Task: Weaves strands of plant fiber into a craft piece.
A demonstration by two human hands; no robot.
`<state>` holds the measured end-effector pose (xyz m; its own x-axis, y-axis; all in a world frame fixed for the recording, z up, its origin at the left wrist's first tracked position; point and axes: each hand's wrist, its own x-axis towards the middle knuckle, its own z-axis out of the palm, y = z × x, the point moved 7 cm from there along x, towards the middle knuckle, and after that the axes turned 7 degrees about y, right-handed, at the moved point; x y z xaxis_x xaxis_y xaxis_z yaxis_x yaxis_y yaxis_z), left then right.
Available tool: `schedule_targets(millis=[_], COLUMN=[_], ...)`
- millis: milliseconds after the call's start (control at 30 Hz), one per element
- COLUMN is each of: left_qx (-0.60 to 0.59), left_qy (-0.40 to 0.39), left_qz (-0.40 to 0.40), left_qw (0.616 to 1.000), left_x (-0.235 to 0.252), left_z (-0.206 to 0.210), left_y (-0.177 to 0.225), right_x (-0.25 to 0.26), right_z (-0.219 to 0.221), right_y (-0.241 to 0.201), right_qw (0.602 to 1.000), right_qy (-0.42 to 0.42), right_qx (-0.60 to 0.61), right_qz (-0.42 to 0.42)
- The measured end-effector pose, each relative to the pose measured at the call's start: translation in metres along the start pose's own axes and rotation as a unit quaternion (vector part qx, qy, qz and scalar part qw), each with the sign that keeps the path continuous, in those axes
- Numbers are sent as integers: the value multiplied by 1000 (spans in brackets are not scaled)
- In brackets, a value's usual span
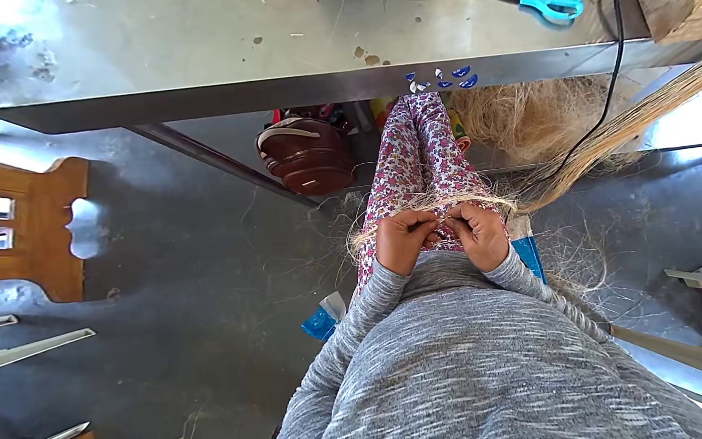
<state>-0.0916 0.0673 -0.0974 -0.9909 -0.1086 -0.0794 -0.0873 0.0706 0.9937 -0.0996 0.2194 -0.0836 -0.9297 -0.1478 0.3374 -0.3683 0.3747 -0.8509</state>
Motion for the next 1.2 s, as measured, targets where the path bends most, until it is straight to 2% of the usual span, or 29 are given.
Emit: schedule_targets(millis=[167,300,500,700,833,967,1133,1200], left_qx=[132,185,190,174,155,126,62,42], left_qy=[-4,-5,-22,-60,-76,-61,-29,-25], left_qz=[126,194,246,270,258,201,70,45], left_qw=[983,963,950,945,951,970,995,998], left_x=[-2,-4,-6,-7,-6,-4,2,3], left_z=[2,5,8,13,14,12,5,4], left_y=[11,15,20,18,16,10,-2,-5], right_x=[0,0,-2,-3,-3,-4,-2,-1], right_z=[2,4,6,7,7,6,3,2], right_y=[2,7,16,22,26,31,24,20], right_qw=[999,996,989,985,982,977,983,987], right_qy=[-27,-52,-87,-110,-112,-94,-40,-23], right_qx=[-44,-47,-8,-7,6,53,116,115], right_qz=[19,50,117,135,149,186,138,111])
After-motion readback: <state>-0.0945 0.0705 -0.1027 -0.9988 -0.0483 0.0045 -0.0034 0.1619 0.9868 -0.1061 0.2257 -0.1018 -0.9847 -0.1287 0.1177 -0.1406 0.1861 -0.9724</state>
